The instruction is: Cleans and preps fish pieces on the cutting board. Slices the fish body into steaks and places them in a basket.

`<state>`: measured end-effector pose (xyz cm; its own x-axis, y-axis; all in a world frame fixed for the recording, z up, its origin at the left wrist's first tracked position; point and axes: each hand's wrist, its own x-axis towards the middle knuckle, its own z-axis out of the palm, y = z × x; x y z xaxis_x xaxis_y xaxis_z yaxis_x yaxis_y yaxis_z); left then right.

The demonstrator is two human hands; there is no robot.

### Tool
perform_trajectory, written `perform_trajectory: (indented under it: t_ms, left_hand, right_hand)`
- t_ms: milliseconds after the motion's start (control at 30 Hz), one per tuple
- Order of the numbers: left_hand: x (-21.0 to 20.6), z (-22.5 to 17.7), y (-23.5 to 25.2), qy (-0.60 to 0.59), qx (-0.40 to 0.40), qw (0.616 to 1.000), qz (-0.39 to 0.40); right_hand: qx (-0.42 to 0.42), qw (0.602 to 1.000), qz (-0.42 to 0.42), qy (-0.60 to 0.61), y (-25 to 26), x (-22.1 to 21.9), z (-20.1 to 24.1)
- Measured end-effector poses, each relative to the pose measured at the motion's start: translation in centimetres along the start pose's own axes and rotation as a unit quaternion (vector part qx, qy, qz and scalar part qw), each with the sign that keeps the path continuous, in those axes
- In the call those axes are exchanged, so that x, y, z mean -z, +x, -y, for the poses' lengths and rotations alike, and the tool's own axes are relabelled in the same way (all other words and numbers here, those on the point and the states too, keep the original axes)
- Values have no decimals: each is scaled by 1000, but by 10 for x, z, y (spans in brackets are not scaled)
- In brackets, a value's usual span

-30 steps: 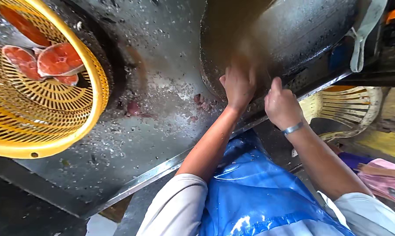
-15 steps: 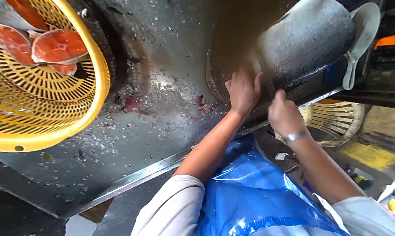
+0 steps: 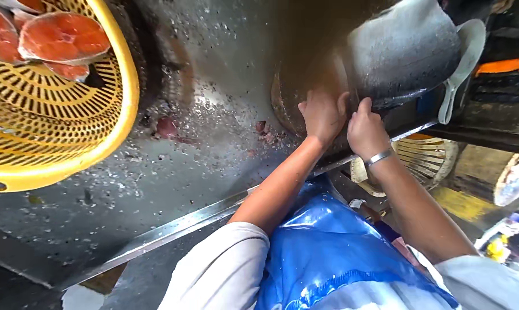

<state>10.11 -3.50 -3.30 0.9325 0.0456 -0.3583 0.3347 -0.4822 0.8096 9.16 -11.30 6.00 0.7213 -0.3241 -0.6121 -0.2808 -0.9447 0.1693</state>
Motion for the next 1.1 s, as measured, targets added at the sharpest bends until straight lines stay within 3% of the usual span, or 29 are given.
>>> perform_trajectory:
  t_ms: [167, 300, 533, 733, 900, 1000, 1100]
  left_hand:
    - [3, 3, 6, -7, -39, 999, -3]
    - [-10, 12, 24, 88, -110, 989, -44]
    - [-26, 17, 20, 124, -179, 968, -122]
    - [-22, 22, 14, 136, -164, 975, -65]
    - [-28, 18, -8, 85, -140, 981, -106]
    - [-28, -5, -21, 27, -269, 953, -138]
    - [-30, -48, -25, 40, -412, 910, -41]
  right_hand:
    - [-3, 1000, -2, -7, -2, 9, -4]
    - [-5, 1000, -9, 7, 3, 0, -5]
    - [39, 994, -74, 74, 3, -49, -31]
    - [26, 999, -19, 8, -32, -24, -41]
    - [34, 999, -16, -3, -43, -34, -62]
    - [43, 999, -15, -8, -47, -36, -77]
    - [46, 999, 11, -3, -57, -44, -94]
